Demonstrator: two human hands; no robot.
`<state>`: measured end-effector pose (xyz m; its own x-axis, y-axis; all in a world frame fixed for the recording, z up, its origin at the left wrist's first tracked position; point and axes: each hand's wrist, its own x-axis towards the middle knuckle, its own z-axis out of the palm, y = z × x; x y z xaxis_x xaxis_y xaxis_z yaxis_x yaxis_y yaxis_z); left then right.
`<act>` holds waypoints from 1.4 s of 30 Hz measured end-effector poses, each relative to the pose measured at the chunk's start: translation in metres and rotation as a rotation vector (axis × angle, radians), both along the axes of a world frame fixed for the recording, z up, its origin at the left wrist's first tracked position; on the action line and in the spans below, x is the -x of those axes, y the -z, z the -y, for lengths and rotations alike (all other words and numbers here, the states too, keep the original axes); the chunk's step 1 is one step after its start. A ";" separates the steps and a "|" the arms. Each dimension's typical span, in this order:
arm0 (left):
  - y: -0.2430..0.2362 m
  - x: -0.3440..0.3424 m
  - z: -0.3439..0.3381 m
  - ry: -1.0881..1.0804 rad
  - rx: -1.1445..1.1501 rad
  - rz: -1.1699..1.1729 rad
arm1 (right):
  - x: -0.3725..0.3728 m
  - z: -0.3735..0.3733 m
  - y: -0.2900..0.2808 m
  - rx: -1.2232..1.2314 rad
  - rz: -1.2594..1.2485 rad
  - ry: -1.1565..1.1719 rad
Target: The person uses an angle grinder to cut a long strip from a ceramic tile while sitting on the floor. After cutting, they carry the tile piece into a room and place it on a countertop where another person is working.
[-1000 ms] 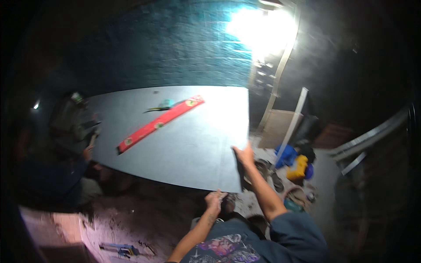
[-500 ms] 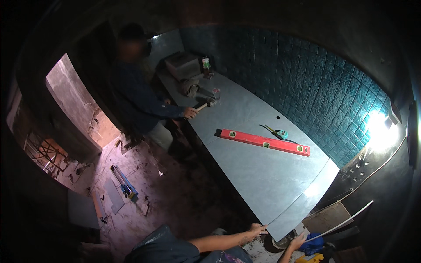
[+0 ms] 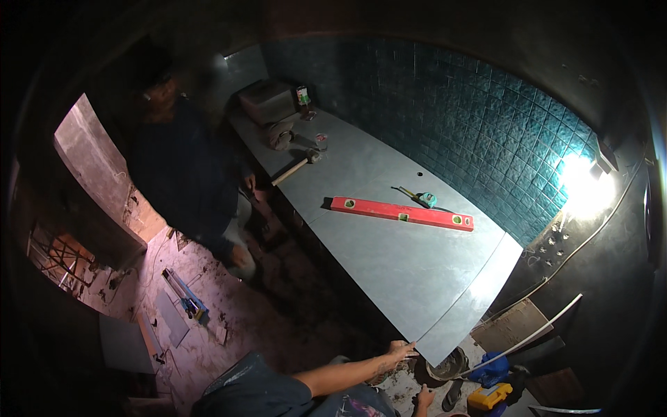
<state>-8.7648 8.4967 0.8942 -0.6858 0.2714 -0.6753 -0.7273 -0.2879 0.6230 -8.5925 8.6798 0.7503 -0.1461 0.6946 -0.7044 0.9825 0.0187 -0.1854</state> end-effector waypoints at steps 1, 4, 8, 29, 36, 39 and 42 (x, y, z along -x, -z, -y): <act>0.000 -0.001 0.001 0.016 0.004 0.003 | -0.004 0.005 0.010 -0.011 0.008 -0.030; 0.006 0.005 -0.005 0.036 -0.002 0.022 | -0.012 0.007 0.044 0.050 -0.070 0.038; 0.029 0.009 -0.004 0.047 -0.046 -0.082 | -0.016 0.010 0.051 0.045 -0.467 -0.173; -0.025 0.015 0.005 -0.001 0.024 0.060 | 0.287 -0.118 -0.391 -0.097 -0.814 -0.400; -0.027 0.014 -0.004 -0.005 0.031 0.078 | 0.281 -0.116 -0.413 0.020 -0.732 -0.395; -0.022 0.016 0.001 0.007 0.017 0.070 | 0.292 -0.124 -0.382 -0.072 -0.792 -0.427; -0.016 0.017 0.003 0.013 0.011 0.086 | 0.289 -0.126 -0.360 -0.132 -0.823 -0.407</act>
